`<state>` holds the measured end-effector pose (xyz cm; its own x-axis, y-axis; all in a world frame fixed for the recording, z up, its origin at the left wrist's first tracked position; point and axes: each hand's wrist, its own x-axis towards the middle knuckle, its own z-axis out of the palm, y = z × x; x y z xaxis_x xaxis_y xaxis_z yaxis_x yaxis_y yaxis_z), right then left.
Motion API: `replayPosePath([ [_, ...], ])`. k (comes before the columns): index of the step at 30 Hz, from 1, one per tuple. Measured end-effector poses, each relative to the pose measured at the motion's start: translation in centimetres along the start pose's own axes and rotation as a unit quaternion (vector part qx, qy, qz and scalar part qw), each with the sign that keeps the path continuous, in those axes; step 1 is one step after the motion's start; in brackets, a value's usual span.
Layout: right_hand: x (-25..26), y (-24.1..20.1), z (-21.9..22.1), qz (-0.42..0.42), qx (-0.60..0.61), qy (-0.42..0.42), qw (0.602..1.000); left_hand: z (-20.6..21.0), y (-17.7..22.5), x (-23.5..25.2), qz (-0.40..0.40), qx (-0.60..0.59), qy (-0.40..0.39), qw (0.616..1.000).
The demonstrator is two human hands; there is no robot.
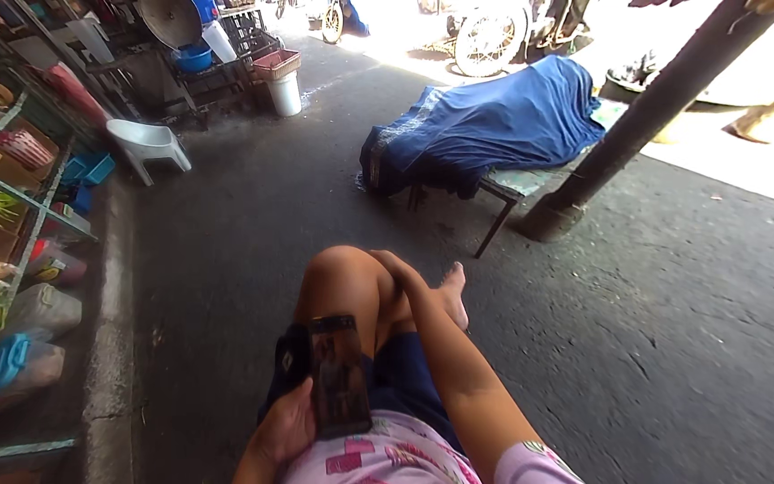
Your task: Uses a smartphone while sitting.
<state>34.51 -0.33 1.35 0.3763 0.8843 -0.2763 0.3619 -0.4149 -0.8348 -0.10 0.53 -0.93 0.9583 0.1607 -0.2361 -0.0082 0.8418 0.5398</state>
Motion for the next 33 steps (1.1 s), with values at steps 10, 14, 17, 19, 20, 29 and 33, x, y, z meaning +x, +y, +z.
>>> replayPosePath([
  [10, 2.1, 1.2, 0.2, 0.042, 0.031, 0.002, 0.999, -0.1, 0.0, 0.0, -0.005, -0.014, -0.004, 1.000],
  [14, 2.7, 1.4, 0.1, 0.036, 0.024, -0.010, 0.999, 0.0, 0.1, 0.0, -0.003, -0.014, -0.001, 1.000],
  [17, 2.1, 0.8, 0.1, 0.046, 0.031, -0.005, 0.998, 0.0, 0.1, 0.0, -0.003, -0.014, 0.003, 1.000],
  [19, 0.3, -1.6, 0.1, 0.089, 0.057, 0.012, 0.994, 0.0, 0.0, 0.0, -0.001, -0.007, 0.007, 1.000],
  [20, -0.1, -2.0, 0.2, 0.101, 0.072, 0.017, 0.992, 0.1, 0.0, 0.0, 0.000, -0.005, 0.008, 1.000],
  [29, 2.7, 1.2, 0.4, 0.084, 0.062, 0.005, 0.995, -0.2, -0.1, 0.0, 0.003, -0.023, -0.017, 1.000],
  [33, 3.0, 1.5, 0.2, 0.072, 0.043, -0.005, 0.996, -0.2, -0.1, 0.2, 0.003, -0.025, -0.019, 1.000],
])
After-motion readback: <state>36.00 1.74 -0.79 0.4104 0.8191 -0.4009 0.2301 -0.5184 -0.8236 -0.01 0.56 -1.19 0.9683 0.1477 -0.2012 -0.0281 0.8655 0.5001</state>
